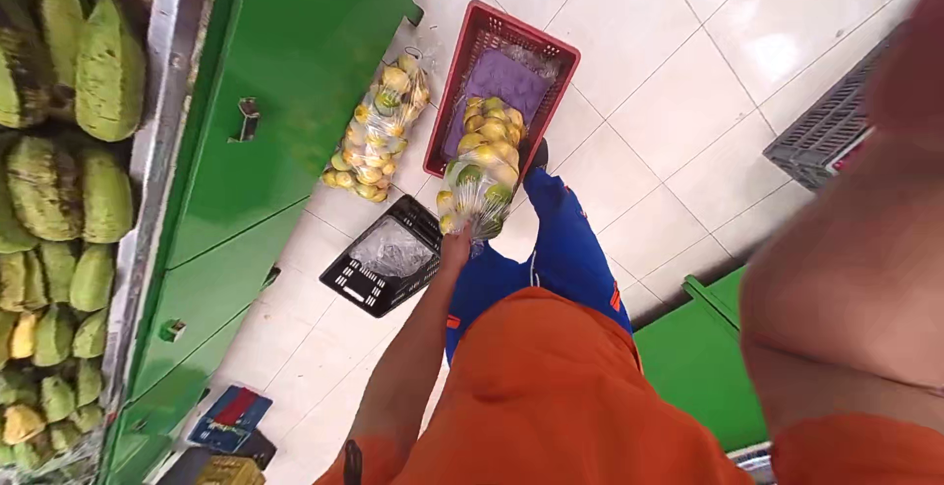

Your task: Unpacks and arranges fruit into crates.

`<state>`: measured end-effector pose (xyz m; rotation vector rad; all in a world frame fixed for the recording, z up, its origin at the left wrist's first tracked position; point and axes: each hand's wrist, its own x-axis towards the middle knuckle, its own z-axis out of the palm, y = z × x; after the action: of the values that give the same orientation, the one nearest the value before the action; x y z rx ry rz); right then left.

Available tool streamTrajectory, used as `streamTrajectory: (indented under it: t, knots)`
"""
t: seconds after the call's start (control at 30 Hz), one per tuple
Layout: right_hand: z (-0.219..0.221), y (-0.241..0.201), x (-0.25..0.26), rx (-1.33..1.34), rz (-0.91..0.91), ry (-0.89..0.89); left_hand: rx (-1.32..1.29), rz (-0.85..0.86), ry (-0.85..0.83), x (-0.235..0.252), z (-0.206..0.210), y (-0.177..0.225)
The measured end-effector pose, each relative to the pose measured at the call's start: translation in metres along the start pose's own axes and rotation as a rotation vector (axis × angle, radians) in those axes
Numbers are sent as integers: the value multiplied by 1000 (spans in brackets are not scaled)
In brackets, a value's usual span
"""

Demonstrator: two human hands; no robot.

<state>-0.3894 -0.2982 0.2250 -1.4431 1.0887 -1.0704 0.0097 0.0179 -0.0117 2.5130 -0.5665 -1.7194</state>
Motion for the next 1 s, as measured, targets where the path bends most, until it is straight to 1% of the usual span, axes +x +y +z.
streamTrajectory:
  t: [0.03, 0.07, 0.1, 0.17, 0.23, 0.3, 0.33, 0.4, 0.47, 0.57, 0.6, 0.67, 0.73, 0.87, 1.0]
  knots:
    - [51, 50, 45, 91, 97, 73, -25, -25, 12, 5, -2, -11]
    - [89, 110, 69, 133, 218, 91, -47, -48, 38, 10, -3, -22]
    - [116, 179, 74, 141, 375, 74, -77, -61, 55, 17, -5, -32]
    - [161, 320, 51, 76, 703, 8, -99, -54, 83, 31, -9, -50]
    - [201, 442, 11, -31, 942, -129, -108, -21, 92, 42, -12, -65]
    - [234, 533, -11, -107, 1099, -241, -4, -20, 83, 54, -12, -64]
    - [249, 569, -16, -125, 1156, -291, 66, -40, 74, 59, -12, -67]
    - [277, 623, -19, -159, 1245, -398, 174, -81, 34, 62, -17, -78]
    - [293, 662, -12, -210, 1277, -483, 197, -125, 9, 66, -22, -87]
    - [299, 702, 10, -274, 1302, -639, 106, -201, -8, 74, -28, -92]
    - [300, 712, 14, -291, 1311, -709, 75, -214, -2, 75, -30, -93]
    - [306, 733, 23, -374, 1311, -852, 23, -181, -1, 79, -29, -96]
    - [313, 740, 31, -461, 1321, -928, 11, -181, -16, 79, -30, -99]
    - [313, 733, 40, -531, 1328, -932, 40, -231, -30, 83, -32, -96]
    - [310, 728, 32, -492, 1385, -806, 25, -231, -29, 84, -34, -96]
